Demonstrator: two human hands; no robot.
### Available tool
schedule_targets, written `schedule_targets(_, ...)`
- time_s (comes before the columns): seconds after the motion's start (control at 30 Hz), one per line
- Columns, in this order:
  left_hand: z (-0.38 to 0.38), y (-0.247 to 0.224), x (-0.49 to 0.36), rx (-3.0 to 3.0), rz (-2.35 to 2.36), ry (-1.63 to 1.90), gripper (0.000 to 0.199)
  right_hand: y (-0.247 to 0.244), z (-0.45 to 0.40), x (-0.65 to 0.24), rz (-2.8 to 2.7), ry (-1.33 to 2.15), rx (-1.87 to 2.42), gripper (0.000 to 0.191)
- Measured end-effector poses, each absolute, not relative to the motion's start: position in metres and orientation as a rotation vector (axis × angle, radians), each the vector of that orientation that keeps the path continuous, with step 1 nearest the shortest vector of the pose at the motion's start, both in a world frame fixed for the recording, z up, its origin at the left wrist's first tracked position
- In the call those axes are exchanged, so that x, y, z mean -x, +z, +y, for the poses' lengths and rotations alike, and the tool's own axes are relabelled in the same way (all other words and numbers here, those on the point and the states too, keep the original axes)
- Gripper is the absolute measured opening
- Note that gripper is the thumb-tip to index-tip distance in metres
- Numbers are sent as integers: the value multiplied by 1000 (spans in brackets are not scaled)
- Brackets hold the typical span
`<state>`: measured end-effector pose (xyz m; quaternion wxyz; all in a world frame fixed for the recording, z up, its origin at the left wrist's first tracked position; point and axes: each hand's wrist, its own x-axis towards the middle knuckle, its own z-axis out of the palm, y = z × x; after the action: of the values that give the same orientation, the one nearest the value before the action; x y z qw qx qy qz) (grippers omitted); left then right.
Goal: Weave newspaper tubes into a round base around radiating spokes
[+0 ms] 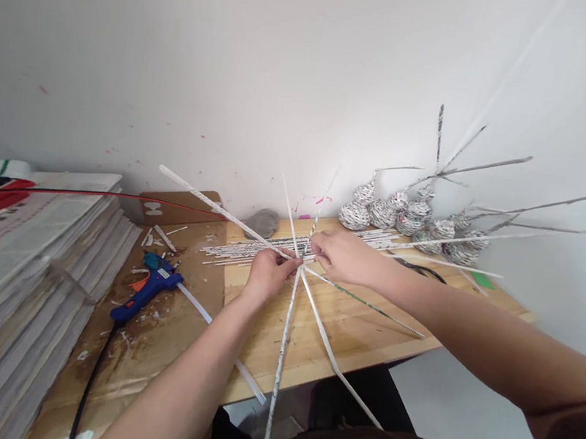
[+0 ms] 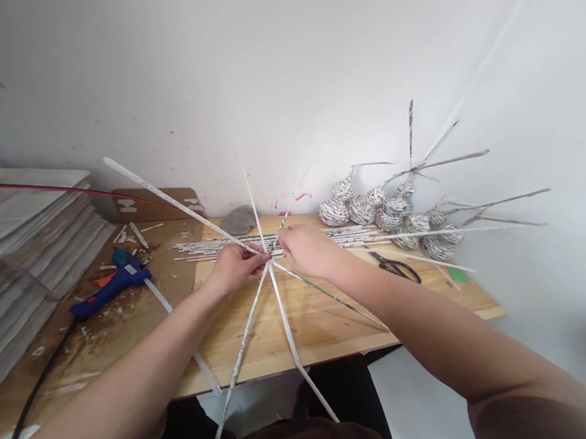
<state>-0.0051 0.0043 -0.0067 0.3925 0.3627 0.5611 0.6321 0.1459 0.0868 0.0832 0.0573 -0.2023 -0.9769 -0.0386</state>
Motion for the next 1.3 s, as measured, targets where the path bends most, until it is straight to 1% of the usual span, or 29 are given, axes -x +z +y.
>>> schedule_targets(0.07,4,-8,5,-926,1409,1595,22,79,84,-149,-2989,-322,505,19)
schedule_targets(0.17,4,-8,6,-967,1418,1560,22,75,85,-154,-3025,-497,398,21)
schedule_targets(0.27,3,-7,5,-1051,1458,1541,22,75,87,-160,-3026,-540,412,24)
schedule_targets(0.47,0,-3,1,-1105,1539,1515,21,81,77,-165,-2953,-625,621,23)
schedule_targets(0.67,-2,2,-4,-1104,1390,1512,29,81,67,-167,-2877,-714,767,25)
schedule_targets(0.83,-3,1,-7,-1084,1327,1486,31,77,65,-171,-2873,-691,854,29)
schedule_targets(1.07,-6,0,-18,-1128,1310,1372,29,56,69,-186,-2805,-656,673,48)
schedule_targets(1.17,-6,1,-19,-1169,1273,1311,29,53,72,-193,-2875,-538,675,45)
schedule_targets(1.3,-7,1,-16,-1196,1251,1273,30,57,72,-199,-2999,-397,867,30)
